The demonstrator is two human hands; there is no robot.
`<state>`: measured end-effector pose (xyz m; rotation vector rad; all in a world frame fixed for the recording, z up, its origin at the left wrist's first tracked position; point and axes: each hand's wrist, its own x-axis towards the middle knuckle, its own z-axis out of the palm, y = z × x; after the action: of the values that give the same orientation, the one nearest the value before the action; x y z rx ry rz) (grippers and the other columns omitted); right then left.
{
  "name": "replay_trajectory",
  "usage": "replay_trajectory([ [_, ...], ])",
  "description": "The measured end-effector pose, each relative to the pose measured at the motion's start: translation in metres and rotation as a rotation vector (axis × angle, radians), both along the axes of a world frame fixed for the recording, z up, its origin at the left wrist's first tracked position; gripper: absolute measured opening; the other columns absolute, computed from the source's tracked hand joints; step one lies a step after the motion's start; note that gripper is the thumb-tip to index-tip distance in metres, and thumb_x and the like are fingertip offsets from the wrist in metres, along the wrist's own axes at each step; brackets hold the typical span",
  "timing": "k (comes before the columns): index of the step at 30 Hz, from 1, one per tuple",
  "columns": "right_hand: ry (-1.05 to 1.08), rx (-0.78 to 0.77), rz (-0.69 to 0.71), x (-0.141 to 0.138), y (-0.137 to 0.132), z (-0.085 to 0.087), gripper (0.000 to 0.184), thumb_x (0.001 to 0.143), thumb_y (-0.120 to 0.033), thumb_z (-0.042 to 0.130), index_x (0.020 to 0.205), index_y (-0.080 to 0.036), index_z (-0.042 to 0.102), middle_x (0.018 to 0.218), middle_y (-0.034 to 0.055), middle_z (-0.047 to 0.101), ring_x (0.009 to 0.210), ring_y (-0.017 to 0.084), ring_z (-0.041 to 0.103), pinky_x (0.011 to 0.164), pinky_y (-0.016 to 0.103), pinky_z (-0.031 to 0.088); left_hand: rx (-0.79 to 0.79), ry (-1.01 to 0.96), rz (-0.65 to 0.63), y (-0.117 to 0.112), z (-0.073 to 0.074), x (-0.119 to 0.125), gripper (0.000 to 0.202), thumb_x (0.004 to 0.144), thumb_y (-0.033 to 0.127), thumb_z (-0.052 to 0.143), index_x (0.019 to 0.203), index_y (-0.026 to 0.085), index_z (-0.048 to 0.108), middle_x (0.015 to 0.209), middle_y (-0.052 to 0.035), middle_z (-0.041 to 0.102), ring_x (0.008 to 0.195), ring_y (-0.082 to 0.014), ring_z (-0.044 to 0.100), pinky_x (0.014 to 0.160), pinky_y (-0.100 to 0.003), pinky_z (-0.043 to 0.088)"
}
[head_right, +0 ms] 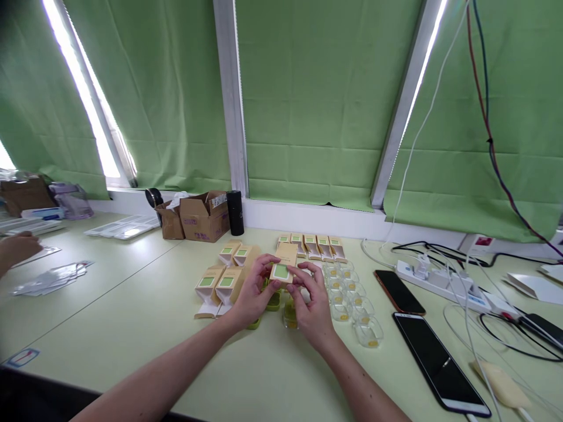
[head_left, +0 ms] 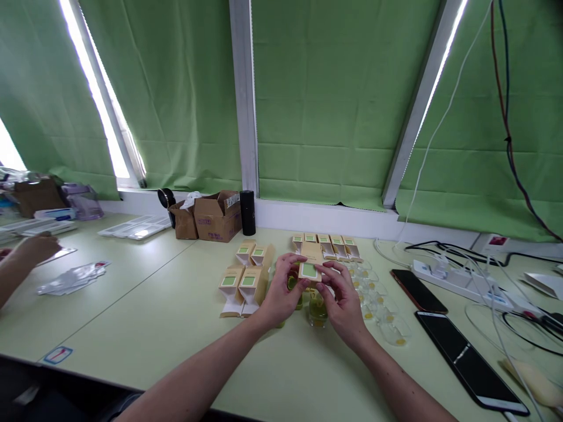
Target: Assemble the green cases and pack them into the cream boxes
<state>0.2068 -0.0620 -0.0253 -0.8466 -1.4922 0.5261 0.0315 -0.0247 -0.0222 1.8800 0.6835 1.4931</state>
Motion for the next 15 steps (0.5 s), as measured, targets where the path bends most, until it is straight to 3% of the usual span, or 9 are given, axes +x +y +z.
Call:
replay_trajectory([
  [5, 0.013, -0.02, 0.01, 0.0, 0.0, 0.0, 0.029, 0.102, -0.041, 0.063, 0.129, -0.034, 0.073, 0.137, 0.0096, 0.049, 0.097, 0.019, 0.067, 0.093, 0.041, 0.062, 0.011, 0.032, 0.035, -0.001, 0.003, -0.001, 0.035, 0.102, 0.039, 0.064, 0.134, 0.026, 0.058, 0.136, -0.0109, 0.047, 0.109, -0.0212, 0.061, 0.099, -0.038, 0.054],
  [8, 0.028, -0.042, 0.032, 0.0, 0.001, 0.0, 0.033, 0.102, -0.043, 0.063, 0.133, -0.034, 0.07, 0.142, 0.0105, 0.048, 0.101, 0.02, 0.068, 0.098, 0.043, 0.062, 0.041, 0.061, 0.029, -0.004, 0.009, -0.002, 0.042, 0.099, 0.041, 0.067, 0.138, 0.026, 0.058, 0.142, -0.013, 0.045, 0.125, -0.0271, 0.058, 0.105, -0.042, 0.053],
  [11, 0.033, -0.052, 0.045, 0.001, 0.003, -0.002, 0.039, 0.102, -0.045, 0.063, 0.139, -0.034, 0.066, 0.152, 0.0115, 0.045, 0.119, 0.024, 0.066, 0.106, 0.045, 0.058, 0.087, 0.123, 0.065, -0.008, 0.012, -0.004, 0.048, 0.099, 0.038, 0.067, 0.144, 0.027, 0.056, 0.15, -0.0145, 0.043, 0.145, -0.0337, 0.044, 0.115, -0.048, 0.048],
  [15, 0.028, -0.075, 0.051, 0.002, 0.005, -0.003, 0.041, 0.101, -0.048, 0.064, 0.14, -0.034, 0.066, 0.165, 0.0099, 0.038, 0.152, 0.031, 0.043, 0.118, 0.049, 0.049, 0.146, 0.214, 0.149, -0.009, 0.011, -0.006, 0.053, 0.1, 0.034, 0.064, 0.152, 0.032, 0.054, 0.157, -0.013, 0.04, 0.151, -0.0349, 0.038, 0.124, -0.054, 0.037],
])
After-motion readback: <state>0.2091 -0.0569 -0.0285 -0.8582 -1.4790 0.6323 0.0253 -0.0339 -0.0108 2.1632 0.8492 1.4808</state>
